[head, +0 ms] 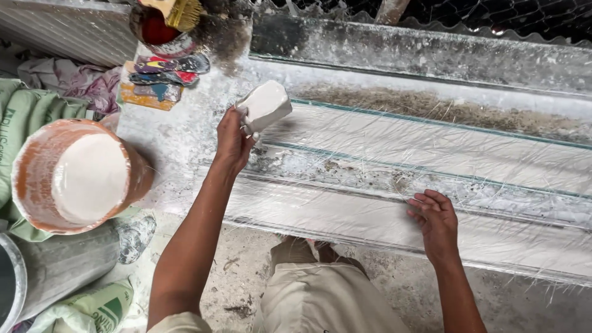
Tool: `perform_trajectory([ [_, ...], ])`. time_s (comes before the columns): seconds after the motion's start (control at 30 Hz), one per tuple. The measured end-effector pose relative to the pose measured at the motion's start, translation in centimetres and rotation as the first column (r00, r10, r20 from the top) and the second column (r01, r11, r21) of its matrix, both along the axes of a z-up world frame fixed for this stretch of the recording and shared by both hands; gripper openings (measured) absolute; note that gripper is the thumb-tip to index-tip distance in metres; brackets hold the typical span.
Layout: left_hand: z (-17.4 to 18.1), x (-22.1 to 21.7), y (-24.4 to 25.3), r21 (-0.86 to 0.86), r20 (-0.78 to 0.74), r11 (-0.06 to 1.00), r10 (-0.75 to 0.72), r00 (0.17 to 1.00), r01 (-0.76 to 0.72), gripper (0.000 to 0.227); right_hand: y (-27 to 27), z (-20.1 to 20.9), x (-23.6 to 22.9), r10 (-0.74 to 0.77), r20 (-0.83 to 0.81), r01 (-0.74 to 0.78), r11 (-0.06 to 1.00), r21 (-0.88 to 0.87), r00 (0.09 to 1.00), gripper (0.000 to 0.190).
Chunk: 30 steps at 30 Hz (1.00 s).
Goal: Applying fiber reinforcement and plaster mixture to a long architectural mold to create a decorative molding.
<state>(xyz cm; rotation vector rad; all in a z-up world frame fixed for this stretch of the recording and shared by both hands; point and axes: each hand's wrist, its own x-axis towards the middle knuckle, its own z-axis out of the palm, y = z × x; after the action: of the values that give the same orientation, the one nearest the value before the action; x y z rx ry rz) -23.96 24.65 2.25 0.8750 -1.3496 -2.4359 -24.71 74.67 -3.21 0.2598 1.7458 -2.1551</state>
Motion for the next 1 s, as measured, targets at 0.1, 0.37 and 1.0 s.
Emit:
perform_trajectory([
  [0.1, -3.5, -1.3, 0.8, -0.011, 0.054, 1.0, 0.02, 0.998, -0.02, 0.036, 2.1, -0.6, 0.1, -0.022, 0.027, 0.022, 1.0, 0.022, 0.999, 0.033],
  [0.37, -11.4, -3.6, -1.7, -0.247, 0.054, 0.968, 0.05, 0.997, -0.035, 0.03, 3.7, -0.5, 1.3, -0.157, 0.031, 0.157, 0.988, 0.003, 0.987, 0.028],
  [1.0, -9.7, -7.8, 3.8, -0.825, 0.03, 0.548, -0.204, 0.979, 0.139, 0.038, 12.3, 1.5, 4.7, -0.363, 0.052, 0.365, 0.929, -0.064, 0.931, 0.021],
])
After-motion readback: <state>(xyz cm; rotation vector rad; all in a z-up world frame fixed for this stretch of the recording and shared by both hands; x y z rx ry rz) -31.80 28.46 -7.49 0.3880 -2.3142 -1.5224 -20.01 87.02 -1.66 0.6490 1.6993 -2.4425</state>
